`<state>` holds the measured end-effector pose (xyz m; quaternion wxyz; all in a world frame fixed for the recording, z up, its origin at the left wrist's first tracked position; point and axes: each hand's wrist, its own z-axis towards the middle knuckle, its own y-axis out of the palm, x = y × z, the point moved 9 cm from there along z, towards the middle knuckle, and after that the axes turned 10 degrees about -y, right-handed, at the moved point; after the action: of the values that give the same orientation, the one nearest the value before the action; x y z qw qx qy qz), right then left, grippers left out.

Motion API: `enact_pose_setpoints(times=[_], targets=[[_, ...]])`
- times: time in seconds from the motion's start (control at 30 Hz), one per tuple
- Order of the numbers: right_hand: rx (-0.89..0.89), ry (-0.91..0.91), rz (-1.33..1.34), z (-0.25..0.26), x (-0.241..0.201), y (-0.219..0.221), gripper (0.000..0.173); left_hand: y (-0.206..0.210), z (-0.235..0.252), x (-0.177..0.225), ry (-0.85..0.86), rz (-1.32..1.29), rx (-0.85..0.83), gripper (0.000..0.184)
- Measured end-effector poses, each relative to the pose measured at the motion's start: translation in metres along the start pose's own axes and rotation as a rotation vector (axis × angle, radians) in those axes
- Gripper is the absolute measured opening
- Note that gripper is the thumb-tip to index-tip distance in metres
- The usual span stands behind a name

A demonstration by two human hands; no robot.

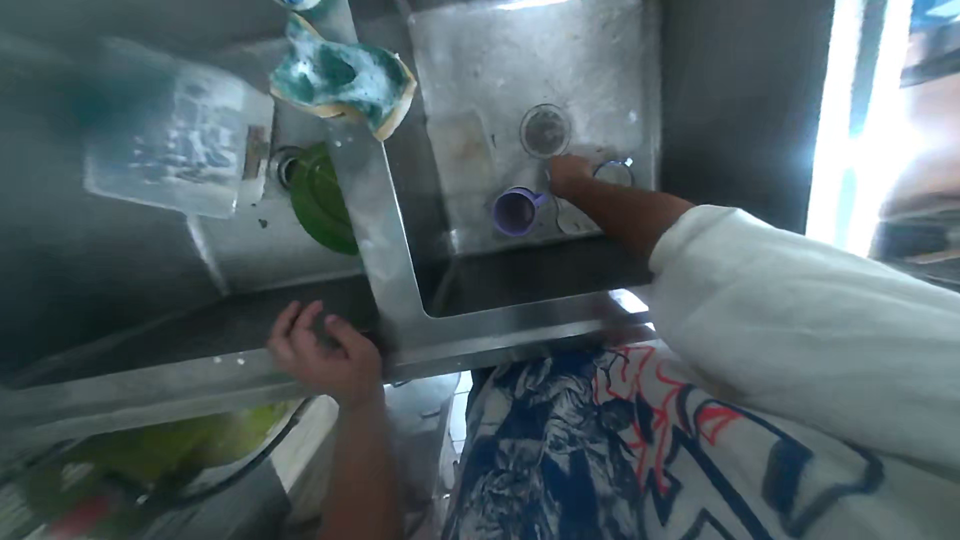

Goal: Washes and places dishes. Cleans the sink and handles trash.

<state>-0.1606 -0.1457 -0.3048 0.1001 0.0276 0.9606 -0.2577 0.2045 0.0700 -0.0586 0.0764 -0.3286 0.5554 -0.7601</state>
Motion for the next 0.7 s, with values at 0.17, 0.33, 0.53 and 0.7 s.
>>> enact_pose_setpoints(times=[0.17,0.33,0.53,0.7], targets=[[0.016,0.078,0.069,0.012,0.013,0.020,0.033,0.002,0.001,-0.001,-0.002,0.022,-0.004,0.033],[0.045,0.114,0.141,0.014,0.019,0.027,0.036,0.001,0.001,0.003,0.021,0.013,-0.009,0.032],[0.071,0.122,0.165,0.005,0.016,0.010,0.043,0.001,0.002,0.002,0.010,0.000,-0.002,0.032],[0.082,0.123,0.154,0.013,0.018,0.008,0.039,0.002,0.002,0.001,0.008,0.013,0.004,0.031]])
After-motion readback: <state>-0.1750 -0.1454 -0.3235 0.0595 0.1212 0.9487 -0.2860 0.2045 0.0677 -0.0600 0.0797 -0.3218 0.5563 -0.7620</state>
